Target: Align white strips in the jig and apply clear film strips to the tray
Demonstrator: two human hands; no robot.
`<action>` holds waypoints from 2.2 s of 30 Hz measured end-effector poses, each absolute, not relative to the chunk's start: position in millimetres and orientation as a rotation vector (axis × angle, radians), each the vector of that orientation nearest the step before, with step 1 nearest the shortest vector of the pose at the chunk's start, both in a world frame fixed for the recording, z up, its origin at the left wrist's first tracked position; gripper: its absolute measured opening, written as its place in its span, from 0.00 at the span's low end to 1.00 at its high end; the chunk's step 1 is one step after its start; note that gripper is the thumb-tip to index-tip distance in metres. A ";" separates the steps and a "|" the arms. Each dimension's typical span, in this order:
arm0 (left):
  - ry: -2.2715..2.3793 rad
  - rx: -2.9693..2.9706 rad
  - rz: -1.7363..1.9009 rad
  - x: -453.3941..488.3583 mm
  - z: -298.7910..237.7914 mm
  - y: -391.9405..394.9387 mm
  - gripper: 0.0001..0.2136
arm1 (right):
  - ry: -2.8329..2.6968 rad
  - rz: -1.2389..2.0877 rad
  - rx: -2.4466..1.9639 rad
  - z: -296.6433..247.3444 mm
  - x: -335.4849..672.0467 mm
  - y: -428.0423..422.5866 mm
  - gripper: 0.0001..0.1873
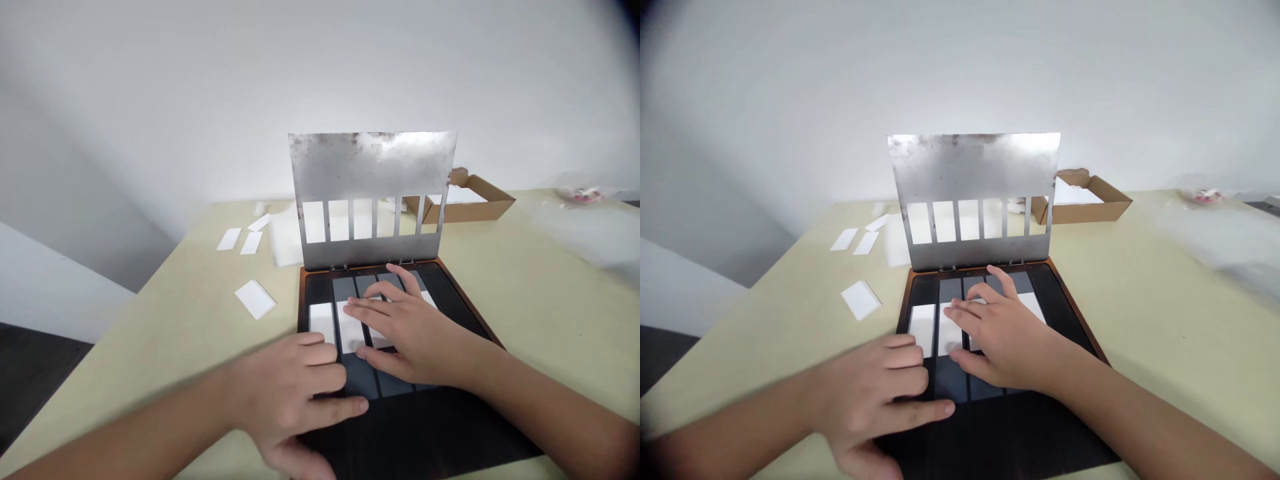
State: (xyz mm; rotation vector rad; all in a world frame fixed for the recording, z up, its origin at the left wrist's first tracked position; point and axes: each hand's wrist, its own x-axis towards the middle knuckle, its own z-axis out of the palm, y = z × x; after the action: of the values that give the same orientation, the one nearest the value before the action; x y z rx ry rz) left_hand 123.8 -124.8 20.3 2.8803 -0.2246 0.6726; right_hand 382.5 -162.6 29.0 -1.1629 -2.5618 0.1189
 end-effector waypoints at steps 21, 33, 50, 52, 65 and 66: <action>0.233 2.920 0.703 117.0 11.6 -112.4 0.25 | -2.552 0.093 -1.215 23.9 382.5 -164.3 0.30; -0.093 2.911 1.056 111.4 18.8 -115.7 0.19 | -2.532 0.161 -1.231 28.9 381.2 -166.0 0.21; 0.084 2.917 0.822 117.9 16.9 -110.9 0.15 | -2.532 0.172 -1.245 28.4 382.2 -163.5 0.28; 0.085 2.930 0.820 117.6 16.7 -110.7 0.14 | -2.530 0.176 -1.248 28.5 382.3 -163.1 0.28; 0.146 2.935 0.770 120.7 15.9 -114.6 0.20 | -2.493 0.227 -1.245 32.7 380.6 -163.8 0.26; 0.144 2.936 0.766 120.5 15.6 -114.8 0.20 | -2.490 0.224 -1.249 33.0 380.6 -164.0 0.27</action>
State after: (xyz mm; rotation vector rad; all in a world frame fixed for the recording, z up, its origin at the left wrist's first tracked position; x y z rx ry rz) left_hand 120.5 -114.8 15.6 2.9356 0.1442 0.7655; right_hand 380.6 -164.0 33.0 -1.2493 -2.4901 0.2240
